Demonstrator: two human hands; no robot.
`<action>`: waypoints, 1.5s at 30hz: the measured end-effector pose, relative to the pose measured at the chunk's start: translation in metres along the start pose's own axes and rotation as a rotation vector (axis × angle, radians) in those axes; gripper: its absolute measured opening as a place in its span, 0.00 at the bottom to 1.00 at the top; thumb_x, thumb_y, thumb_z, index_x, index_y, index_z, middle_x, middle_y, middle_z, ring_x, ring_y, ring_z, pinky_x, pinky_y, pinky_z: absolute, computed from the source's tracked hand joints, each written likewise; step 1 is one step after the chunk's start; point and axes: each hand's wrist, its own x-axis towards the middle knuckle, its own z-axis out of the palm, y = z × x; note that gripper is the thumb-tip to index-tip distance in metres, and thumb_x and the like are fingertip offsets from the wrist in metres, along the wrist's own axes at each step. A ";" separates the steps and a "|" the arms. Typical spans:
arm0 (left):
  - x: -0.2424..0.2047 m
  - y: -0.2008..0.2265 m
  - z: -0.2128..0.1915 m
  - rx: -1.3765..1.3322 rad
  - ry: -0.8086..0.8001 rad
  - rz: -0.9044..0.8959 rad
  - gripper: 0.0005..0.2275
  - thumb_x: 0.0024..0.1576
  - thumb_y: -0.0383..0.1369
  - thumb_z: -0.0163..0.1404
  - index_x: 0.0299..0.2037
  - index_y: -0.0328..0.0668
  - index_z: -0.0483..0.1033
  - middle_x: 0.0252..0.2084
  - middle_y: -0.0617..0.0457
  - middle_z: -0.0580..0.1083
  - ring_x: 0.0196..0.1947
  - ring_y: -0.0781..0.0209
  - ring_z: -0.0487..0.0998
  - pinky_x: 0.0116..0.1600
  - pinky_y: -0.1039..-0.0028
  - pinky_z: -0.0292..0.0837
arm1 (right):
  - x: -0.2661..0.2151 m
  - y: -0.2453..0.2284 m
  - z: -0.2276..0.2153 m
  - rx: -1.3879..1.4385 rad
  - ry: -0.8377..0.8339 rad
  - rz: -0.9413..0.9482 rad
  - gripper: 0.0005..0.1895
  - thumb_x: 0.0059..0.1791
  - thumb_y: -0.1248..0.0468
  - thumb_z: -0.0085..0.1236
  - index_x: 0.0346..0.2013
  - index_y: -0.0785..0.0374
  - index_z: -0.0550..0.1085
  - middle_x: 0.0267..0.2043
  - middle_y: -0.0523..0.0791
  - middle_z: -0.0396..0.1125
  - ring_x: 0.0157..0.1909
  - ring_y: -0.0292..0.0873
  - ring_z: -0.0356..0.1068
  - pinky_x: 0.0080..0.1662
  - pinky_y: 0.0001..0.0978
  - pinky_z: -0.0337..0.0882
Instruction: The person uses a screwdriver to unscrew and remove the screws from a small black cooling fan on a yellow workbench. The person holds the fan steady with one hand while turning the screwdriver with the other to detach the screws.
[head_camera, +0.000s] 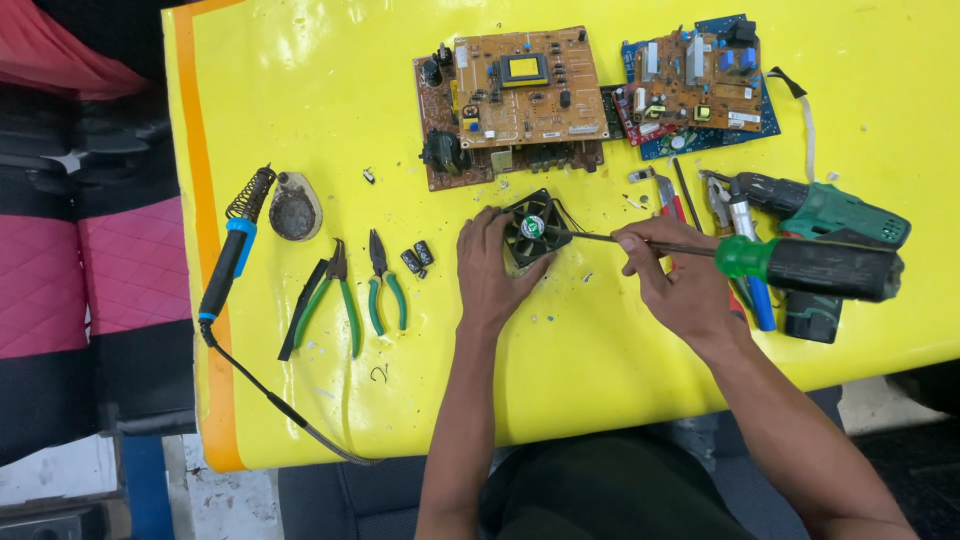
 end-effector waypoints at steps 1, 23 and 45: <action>0.000 0.000 0.000 -0.002 -0.001 0.002 0.33 0.47 0.49 0.68 0.57 0.42 0.68 0.58 0.44 0.69 0.67 0.45 0.68 0.75 0.49 0.54 | 0.002 -0.004 0.001 -0.001 0.002 0.001 0.10 0.59 0.62 0.55 0.35 0.59 0.79 0.23 0.44 0.71 0.28 0.45 0.76 0.33 0.32 0.72; -0.004 -0.009 0.008 0.057 -0.029 -0.012 0.28 0.51 0.47 0.64 0.61 0.54 0.69 0.63 0.43 0.65 0.71 0.44 0.64 0.75 0.49 0.52 | 0.006 -0.001 0.011 0.081 0.124 -0.269 0.10 0.58 0.68 0.54 0.37 0.66 0.80 0.26 0.47 0.72 0.30 0.46 0.78 0.36 0.32 0.76; -0.008 -0.017 0.012 0.066 0.001 0.002 0.24 0.54 0.47 0.62 0.58 0.58 0.68 0.68 0.44 0.63 0.70 0.49 0.67 0.75 0.48 0.50 | -0.002 0.012 0.031 0.055 0.134 -0.323 0.08 0.58 0.70 0.55 0.36 0.65 0.80 0.31 0.48 0.74 0.30 0.44 0.78 0.33 0.29 0.75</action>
